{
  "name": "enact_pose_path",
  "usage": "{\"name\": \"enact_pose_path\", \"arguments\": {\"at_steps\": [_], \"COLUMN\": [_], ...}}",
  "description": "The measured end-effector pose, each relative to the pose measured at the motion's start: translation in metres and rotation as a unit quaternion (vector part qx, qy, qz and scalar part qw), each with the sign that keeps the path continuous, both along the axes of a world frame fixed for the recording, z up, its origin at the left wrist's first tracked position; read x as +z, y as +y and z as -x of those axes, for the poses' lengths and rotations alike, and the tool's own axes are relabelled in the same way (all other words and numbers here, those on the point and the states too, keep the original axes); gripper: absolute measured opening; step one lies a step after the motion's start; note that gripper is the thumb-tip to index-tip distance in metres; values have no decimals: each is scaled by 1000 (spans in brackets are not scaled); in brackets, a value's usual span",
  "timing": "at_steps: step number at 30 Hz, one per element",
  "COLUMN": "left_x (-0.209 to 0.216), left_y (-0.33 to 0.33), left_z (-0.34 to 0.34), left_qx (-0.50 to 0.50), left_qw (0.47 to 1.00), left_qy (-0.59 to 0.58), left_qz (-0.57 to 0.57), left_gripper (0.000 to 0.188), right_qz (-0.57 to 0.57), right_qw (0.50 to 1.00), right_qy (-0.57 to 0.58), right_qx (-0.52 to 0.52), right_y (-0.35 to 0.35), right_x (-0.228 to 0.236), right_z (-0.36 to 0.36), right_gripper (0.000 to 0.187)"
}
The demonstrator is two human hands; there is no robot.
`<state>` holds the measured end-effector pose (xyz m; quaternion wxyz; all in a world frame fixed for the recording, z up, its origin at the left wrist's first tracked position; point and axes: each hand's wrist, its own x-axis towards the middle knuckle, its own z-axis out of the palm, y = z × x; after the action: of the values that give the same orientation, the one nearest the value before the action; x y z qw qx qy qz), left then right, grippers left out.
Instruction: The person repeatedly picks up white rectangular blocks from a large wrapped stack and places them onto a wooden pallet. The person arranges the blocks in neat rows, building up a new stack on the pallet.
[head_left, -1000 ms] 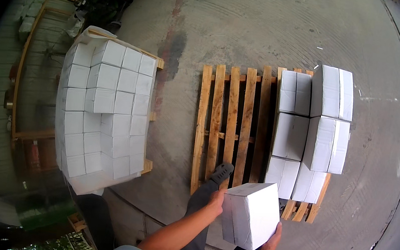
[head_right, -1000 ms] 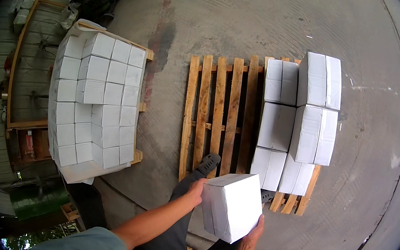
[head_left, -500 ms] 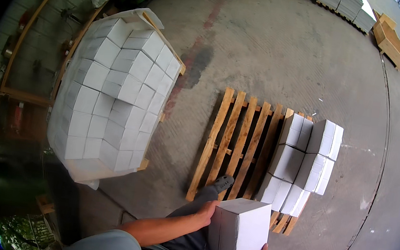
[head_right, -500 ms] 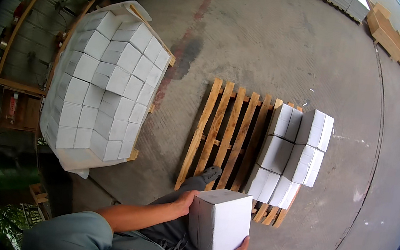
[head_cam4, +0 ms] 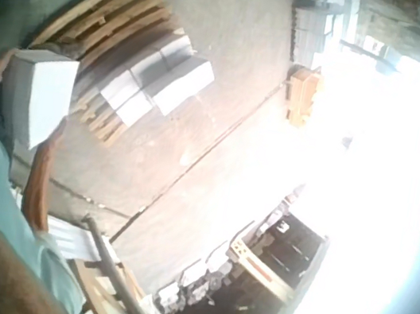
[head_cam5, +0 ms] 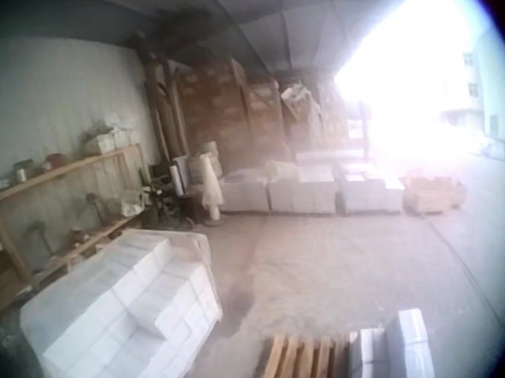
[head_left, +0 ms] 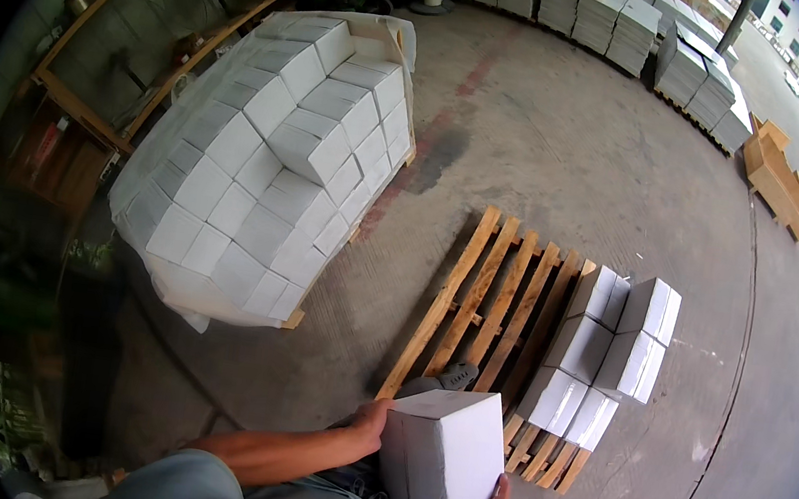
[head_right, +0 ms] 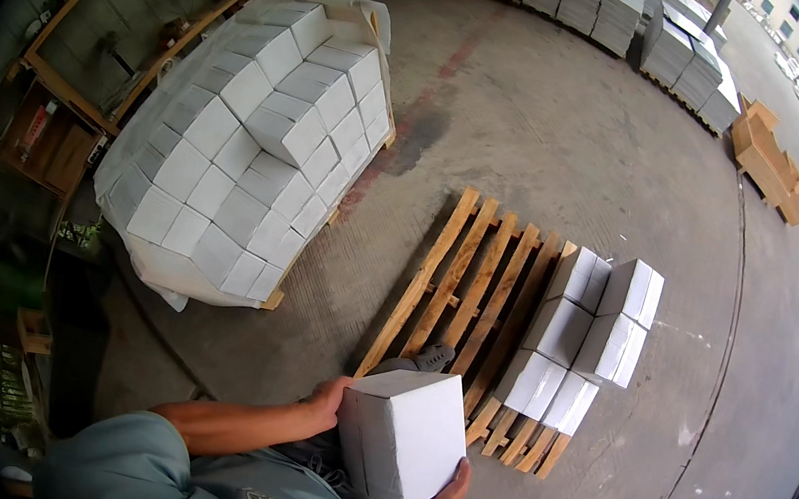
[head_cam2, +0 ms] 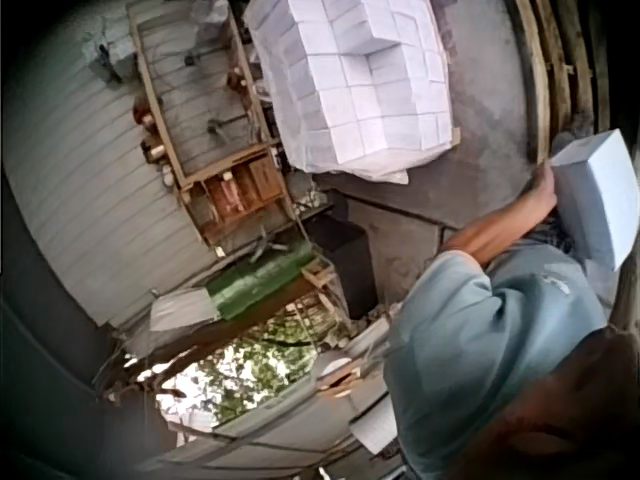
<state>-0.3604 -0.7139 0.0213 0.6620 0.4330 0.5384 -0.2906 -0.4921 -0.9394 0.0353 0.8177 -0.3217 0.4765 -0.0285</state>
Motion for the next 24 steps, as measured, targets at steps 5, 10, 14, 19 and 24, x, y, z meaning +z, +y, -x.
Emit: {"name": "enact_pose_path", "arguments": {"at_steps": [5, 10, 14, 19, 24], "left_x": [-5, -18, -25, -53, -22], "left_y": [65, 118, 162, 222, 303], "left_z": [66, 93, 88, 58, -2], "left_qx": [1, 29, 81, 135, 189], "left_qw": [1000, 997, 994, 989, 977], "left_qy": [25, 62, 69, 58, 97], "left_qz": [-17, -44, -22, 24, 8], "left_gripper": [32, 26, 24, 26, 31], "right_qz": [-39, -11, 71, 28, 28], "right_qw": [999, 996, 992, 989, 980], "right_qy": [22, 39, 32, 59, 100], "right_qx": [17, 74, 100, 130, 172], "right_y": [52, 96, 147, 194, 274], "right_x": [-18, -17, 32, 15, 4], "right_z": [65, 82, 40, -21, -100], "right_gripper": [51, 50, 47, 45, 44]}}
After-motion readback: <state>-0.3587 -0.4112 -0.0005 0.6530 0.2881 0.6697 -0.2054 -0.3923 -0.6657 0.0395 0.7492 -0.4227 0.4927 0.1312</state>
